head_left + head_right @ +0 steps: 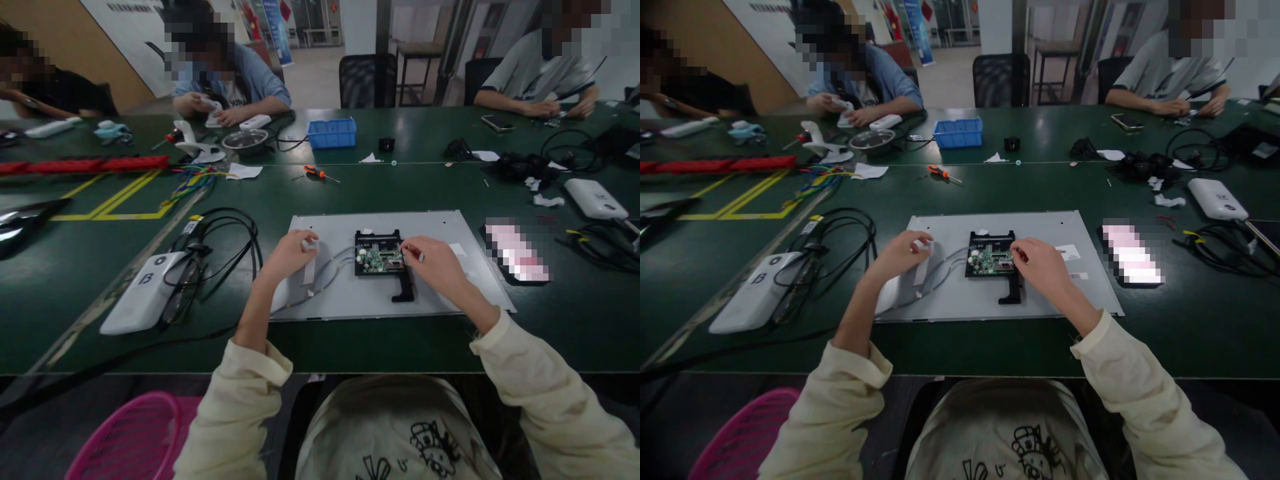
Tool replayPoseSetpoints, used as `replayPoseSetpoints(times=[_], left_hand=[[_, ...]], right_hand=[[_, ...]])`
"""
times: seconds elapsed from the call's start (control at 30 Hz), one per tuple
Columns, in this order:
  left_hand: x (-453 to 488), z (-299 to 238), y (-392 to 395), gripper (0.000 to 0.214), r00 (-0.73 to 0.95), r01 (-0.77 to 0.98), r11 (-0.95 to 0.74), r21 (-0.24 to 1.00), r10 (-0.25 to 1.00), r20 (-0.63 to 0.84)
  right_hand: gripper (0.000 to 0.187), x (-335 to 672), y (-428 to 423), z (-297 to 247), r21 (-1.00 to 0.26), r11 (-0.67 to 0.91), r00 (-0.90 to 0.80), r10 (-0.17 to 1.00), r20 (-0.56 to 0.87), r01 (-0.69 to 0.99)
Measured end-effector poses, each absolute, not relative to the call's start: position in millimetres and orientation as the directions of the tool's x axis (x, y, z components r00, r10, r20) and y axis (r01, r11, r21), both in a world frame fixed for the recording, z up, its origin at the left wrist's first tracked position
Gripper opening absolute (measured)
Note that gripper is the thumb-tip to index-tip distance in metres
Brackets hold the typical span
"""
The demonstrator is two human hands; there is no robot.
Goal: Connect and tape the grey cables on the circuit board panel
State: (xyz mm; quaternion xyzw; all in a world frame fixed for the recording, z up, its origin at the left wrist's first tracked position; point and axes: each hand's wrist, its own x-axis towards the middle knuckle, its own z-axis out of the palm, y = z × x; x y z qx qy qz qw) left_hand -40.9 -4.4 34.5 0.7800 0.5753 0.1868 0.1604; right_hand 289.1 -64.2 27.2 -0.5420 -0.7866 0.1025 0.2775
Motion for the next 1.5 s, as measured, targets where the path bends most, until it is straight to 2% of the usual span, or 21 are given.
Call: replayPoseSetpoints(times=[0.1, 0.2, 0.27, 0.33, 0.4, 0.5, 0.57, 0.67, 0.83, 0.93, 1.03, 1.17, 1.3, 1.4, 1.5], left_hand=[[-43.6, 34.5, -1.9, 0.030, 0.252, 0.842, -0.251, 0.478, 0.966, 0.063], [-45.0, 37.2, -1.1, 0.023, 0.209, 0.846, -0.221, 0.485, 0.975, 0.080], [-45.5, 41.4, -2.2, 0.018, 0.132, 0.845, -0.195, 0.497, 0.978, 0.160], [-46.1, 47.9, -4.4, 0.016, 0.015, 0.809, -0.172, 0.562, 0.962, 0.273], [-46.8, 55.9, -7.3, 0.017, -0.101, 0.701, -0.171, 0.693, 0.937, 0.333], [-46.4, 65.9, -13.2, 0.018, -0.191, 0.458, -0.176, 0.871, 0.938, 0.290], [-43.4, 68.2, -18.8, 0.018, -0.189, 0.347, -0.158, 0.924, 0.954, 0.234], [-34.2, 62.8, -30.1, 0.017, -0.110, 0.322, -0.126, 0.938, 0.979, 0.169], [-16.7, 45.2, -50.3, 0.016, -0.007, 0.536, -0.102, 0.838, 0.992, 0.126], [-11.5, 38.7, -57.8, 0.016, 0.002, 0.692, -0.123, 0.712, 0.986, 0.168], [-9.3, 36.0, -63.1, 0.017, 0.014, 0.769, -0.139, 0.624, 0.979, 0.202], [-4.4, 40.0, -75.7, 0.025, 0.012, 0.837, -0.155, 0.526, 0.964, 0.265], [9.7, 46.8, -99.5, 0.027, 0.051, 0.929, -0.188, 0.319, 0.918, 0.393], [24.1, 42.7, -117.9, 0.025, 0.134, 0.949, -0.223, 0.222, 0.924, 0.358], [34.8, 29.9, -129.1, 0.030, 0.184, 0.947, -0.260, 0.188, 0.920, 0.346]], right_hand=[[0.017, 289.2, -64.5, 27.5, -0.455, 0.399, -0.268, 0.907, 0.326, 0.796], [0.017, 289.6, -64.6, 27.7, -0.451, 0.408, -0.273, 0.902, 0.334, 0.794], [0.018, 289.4, -64.9, 27.9, -0.453, 0.414, -0.266, 0.896, 0.355, 0.790], [0.020, 289.1, -65.0, 27.8, -0.459, 0.422, -0.250, 0.886, 0.390, 0.781], [0.021, 288.7, -64.8, 27.5, -0.464, 0.433, -0.233, 0.873, 0.429, 0.773], [0.024, 287.7, -64.3, 27.1, -0.463, 0.461, -0.216, 0.846, 0.488, 0.757], [0.025, 285.7, -64.3, 26.9, -0.452, 0.488, -0.215, 0.820, 0.531, 0.746], [0.028, 279.1, -66.0, 26.3, -0.427, 0.547, -0.250, 0.778, 0.576, 0.720], [0.038, 256.7, -76.8, 29.1, -0.357, 0.692, -0.462, 0.700, 0.545, 0.627], [0.043, 239.5, -86.4, 33.0, -0.273, 0.797, -0.645, 0.599, 0.474, 0.539], [0.048, 223.2, -94.8, 33.7, -0.204, 0.860, -0.765, 0.510, 0.393, 0.468], [0.052, 206.5, -100.0, 27.6, -0.155, 0.888, -0.822, 0.459, 0.338, 0.432], [0.051, 198.6, -98.9, 20.1, -0.127, 0.906, -0.838, 0.421, 0.346, 0.403], [0.052, 197.5, -97.3, 15.6, -0.122, 0.907, -0.840, 0.420, 0.344, 0.403], [0.052, 198.0, -96.7, 11.8, -0.138, 0.902, -0.840, 0.431, 0.330, 0.409]])
